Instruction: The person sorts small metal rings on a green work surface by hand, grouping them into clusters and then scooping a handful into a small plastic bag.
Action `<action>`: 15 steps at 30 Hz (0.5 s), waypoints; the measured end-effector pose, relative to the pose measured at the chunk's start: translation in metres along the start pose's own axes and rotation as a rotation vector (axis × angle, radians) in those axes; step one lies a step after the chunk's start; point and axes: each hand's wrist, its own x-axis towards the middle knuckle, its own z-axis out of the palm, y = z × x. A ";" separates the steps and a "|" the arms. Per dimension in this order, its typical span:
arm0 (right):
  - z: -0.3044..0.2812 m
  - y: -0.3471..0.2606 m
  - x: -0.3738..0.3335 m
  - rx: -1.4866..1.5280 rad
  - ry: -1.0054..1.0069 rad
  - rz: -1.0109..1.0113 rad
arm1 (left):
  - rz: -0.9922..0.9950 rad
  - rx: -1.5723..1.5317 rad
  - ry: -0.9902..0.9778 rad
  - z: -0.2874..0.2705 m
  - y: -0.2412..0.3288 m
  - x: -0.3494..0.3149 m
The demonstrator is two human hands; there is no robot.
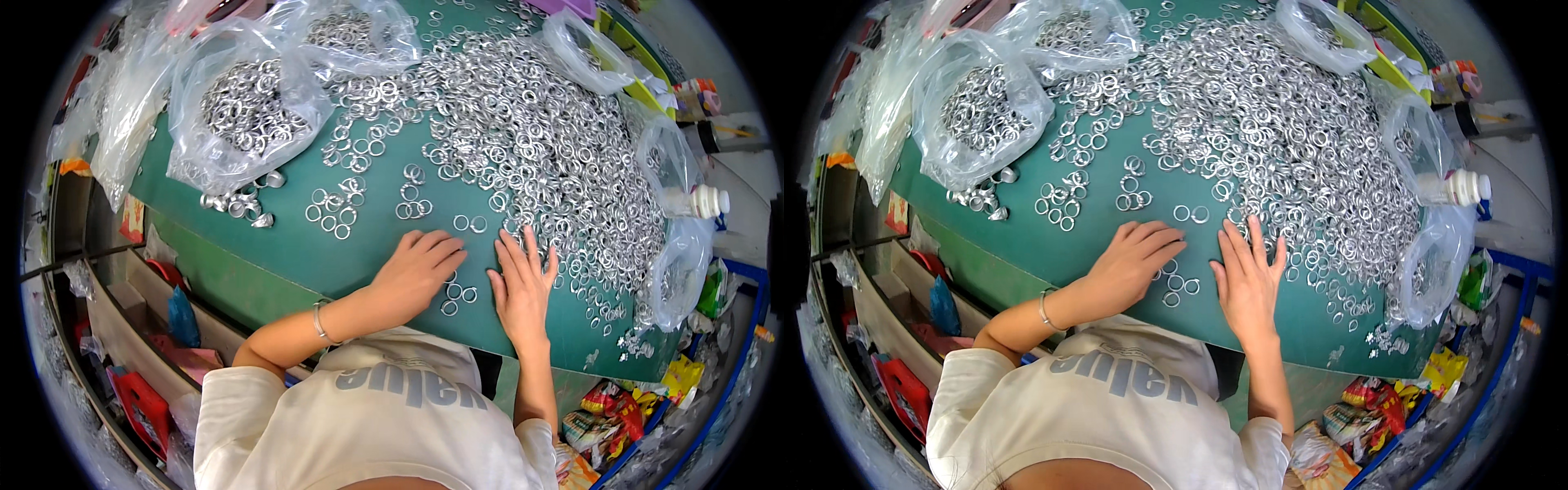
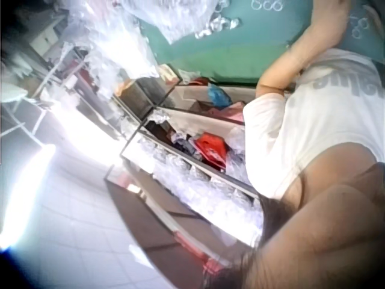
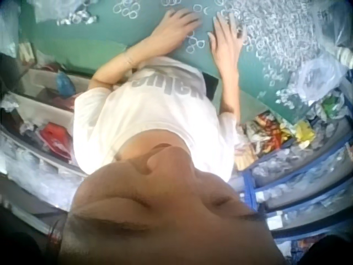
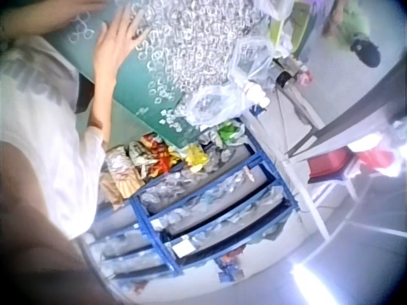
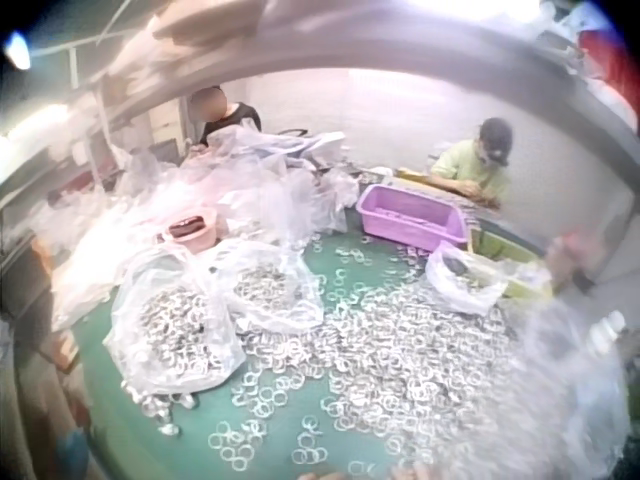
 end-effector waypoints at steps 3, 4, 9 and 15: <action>-0.005 0.012 -0.014 0.048 0.139 -0.017 | -0.011 -0.145 -0.023 -0.001 -0.002 -0.019; -0.006 0.015 -0.019 0.071 0.187 -0.029 | -0.018 -0.205 -0.030 0.001 -0.001 -0.023; -0.007 -0.010 -0.034 0.320 0.085 -0.034 | -0.058 -0.194 -0.011 0.007 0.011 -0.018; -0.004 0.009 -0.060 0.190 0.315 0.156 | -0.069 -0.184 -0.010 0.009 0.014 -0.016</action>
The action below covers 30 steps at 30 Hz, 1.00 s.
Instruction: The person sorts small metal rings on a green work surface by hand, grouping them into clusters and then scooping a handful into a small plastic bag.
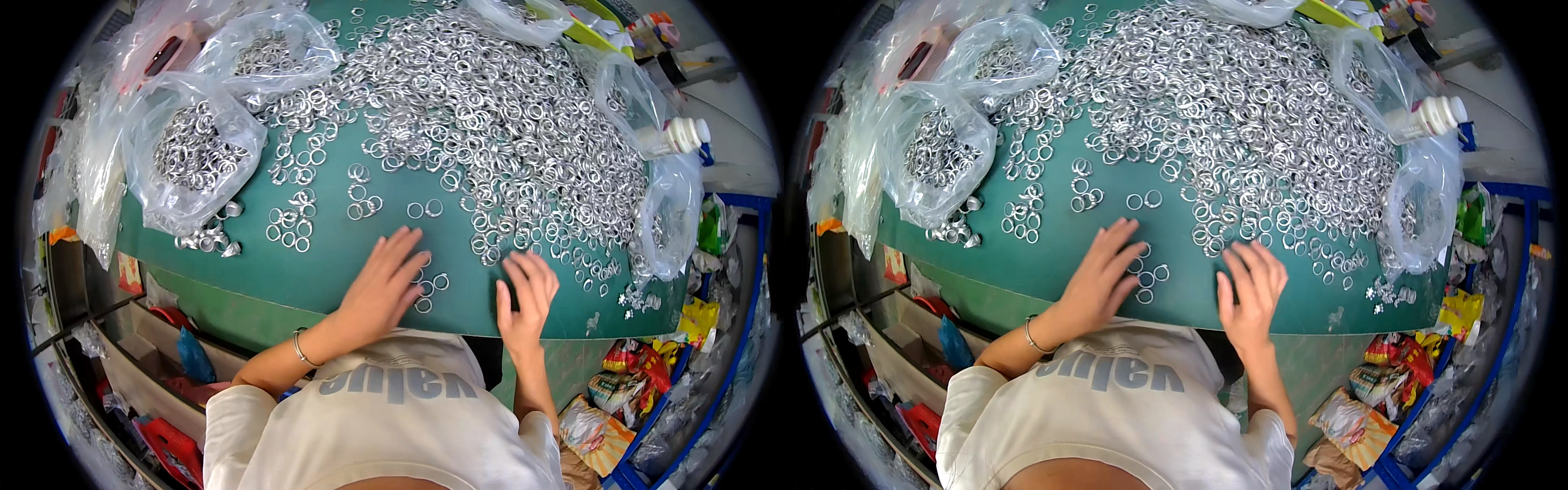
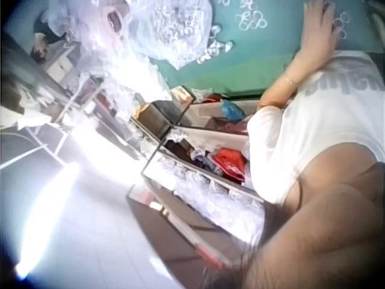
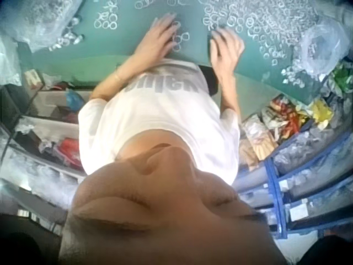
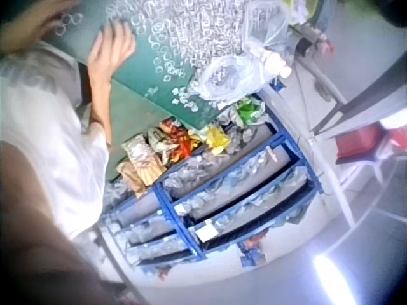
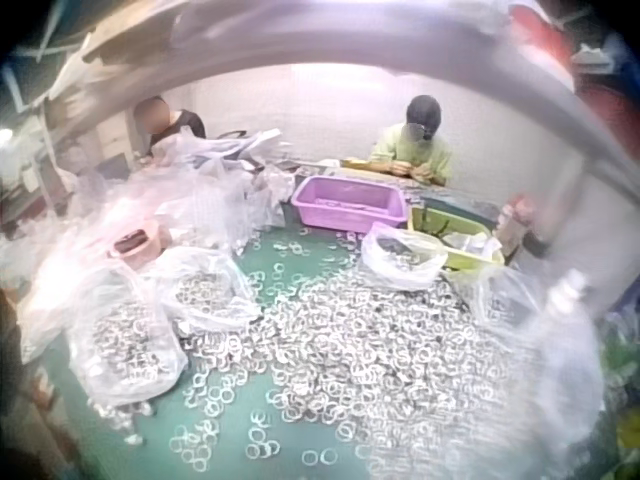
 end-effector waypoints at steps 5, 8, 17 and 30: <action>0.008 -0.014 0.015 -0.073 -0.061 0.002 | 0.034 0.166 0.122 -0.012 -0.016 0.035; 0.015 -0.014 0.025 -0.060 -0.057 0.045 | 0.105 0.370 0.091 -0.010 -0.011 0.058; 0.005 0.008 0.025 -0.094 0.037 0.164 | 0.095 0.649 0.061 -0.040 -0.065 0.039; -0.010 0.049 0.013 -0.287 0.018 0.104 | 0.359 0.566 -0.030 -0.007 -0.006 0.124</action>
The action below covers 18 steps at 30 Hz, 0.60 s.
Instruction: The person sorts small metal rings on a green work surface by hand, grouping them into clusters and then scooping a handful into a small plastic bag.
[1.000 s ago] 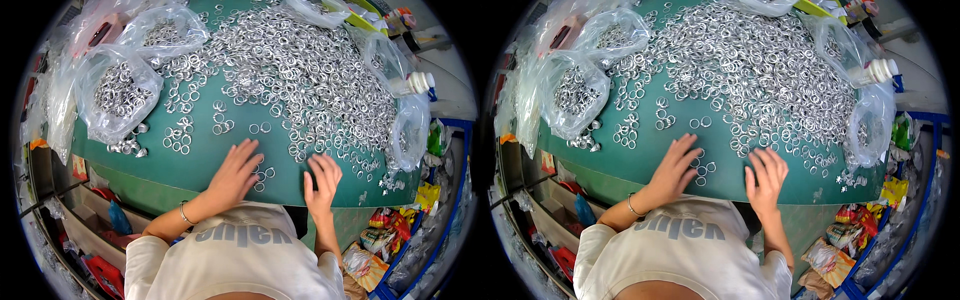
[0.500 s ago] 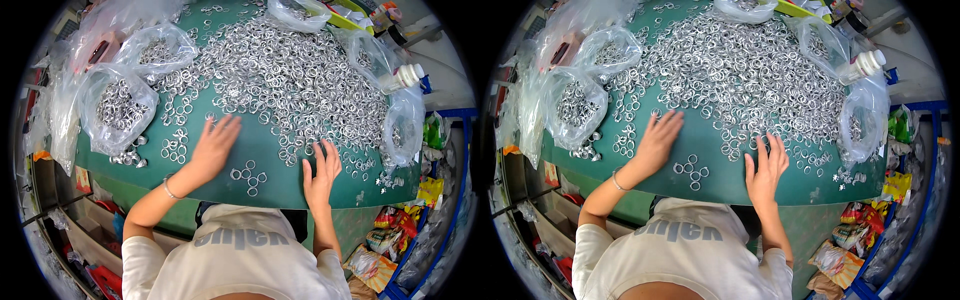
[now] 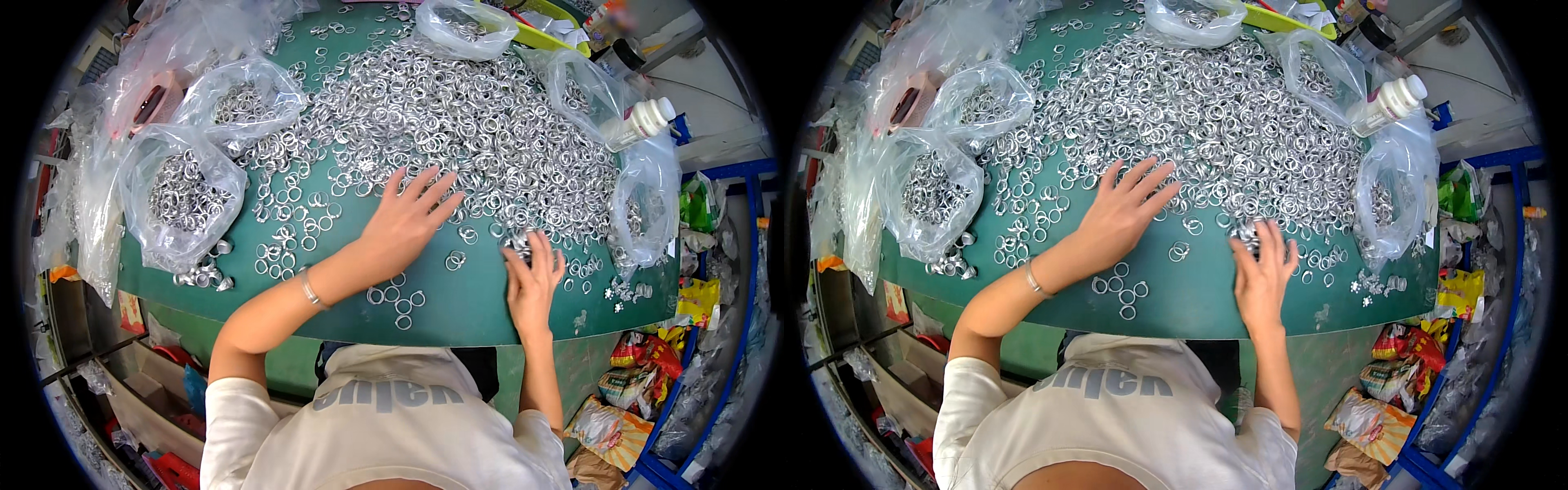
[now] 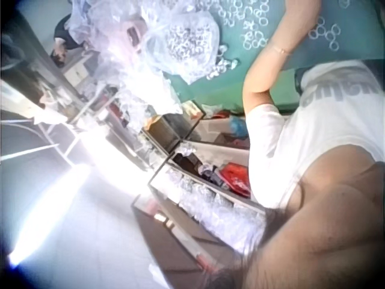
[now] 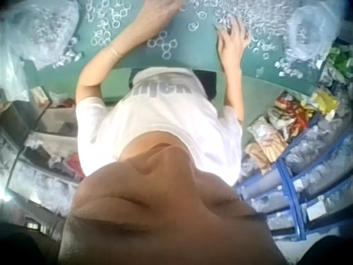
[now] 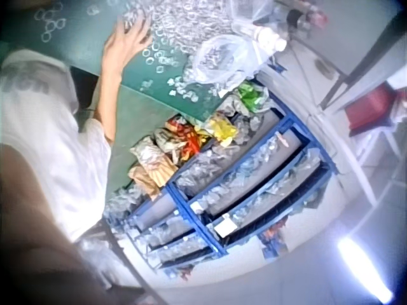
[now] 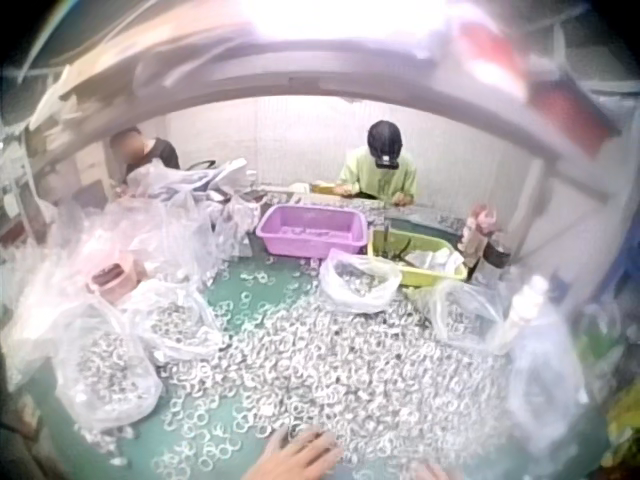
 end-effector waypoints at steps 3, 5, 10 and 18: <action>-0.002 0.011 -0.001 -0.095 0.111 0.144 | 0.001 -0.086 0.006 0.031 0.000 0.009; -0.005 0.006 0.004 -0.103 0.168 0.158 | 0.025 -0.033 0.032 0.033 -0.006 -0.001; -0.004 -0.049 0.025 0.190 0.005 -0.056 | -0.119 -0.036 0.071 0.015 -0.024 -0.027; 0.002 -0.023 0.011 0.037 -0.030 -0.033 | -0.216 -0.153 0.131 0.001 -0.032 -0.077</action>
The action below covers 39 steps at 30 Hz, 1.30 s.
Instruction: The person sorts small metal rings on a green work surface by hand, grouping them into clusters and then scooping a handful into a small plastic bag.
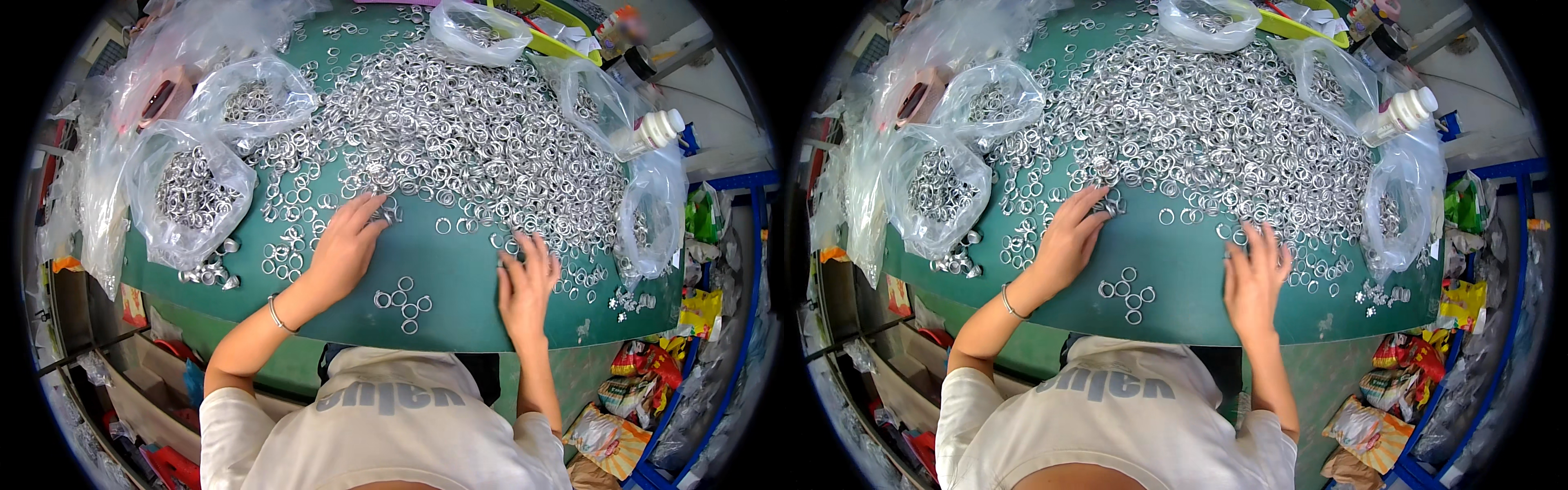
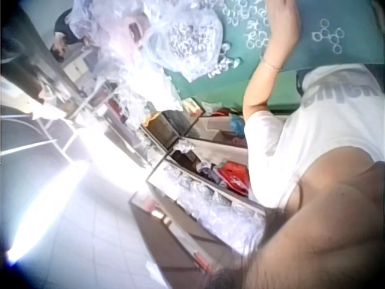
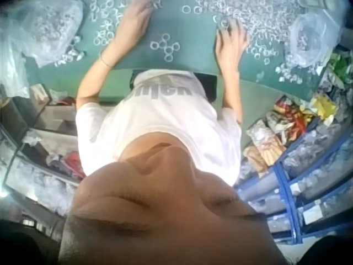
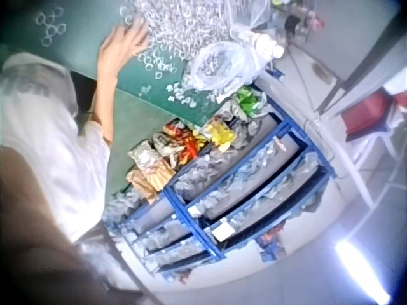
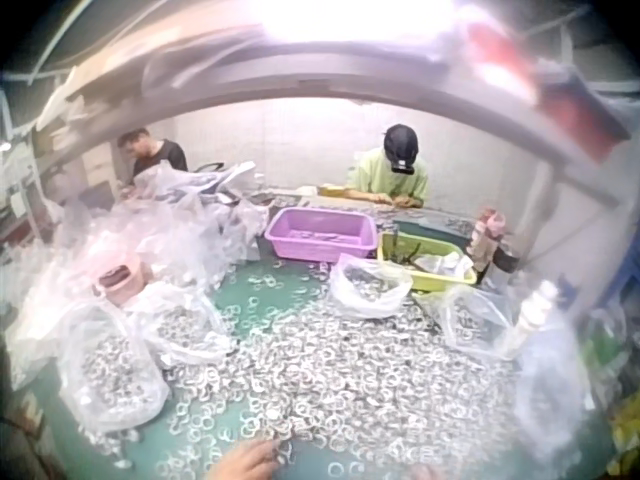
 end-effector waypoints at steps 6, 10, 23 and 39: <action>0.004 -0.029 0.033 0.097 0.134 -0.034 | -0.005 -0.011 0.067 -0.002 0.020 0.025; 0.019 -0.031 0.048 0.000 0.085 -0.071 | 0.020 0.117 0.041 0.009 0.011 0.024; 0.015 -0.017 0.052 0.047 0.155 -0.001 | 0.032 0.007 -0.037 0.005 0.031 0.013; 0.015 -0.030 0.037 0.067 -0.027 -0.109 | 0.106 0.058 0.061 0.030 0.022 0.058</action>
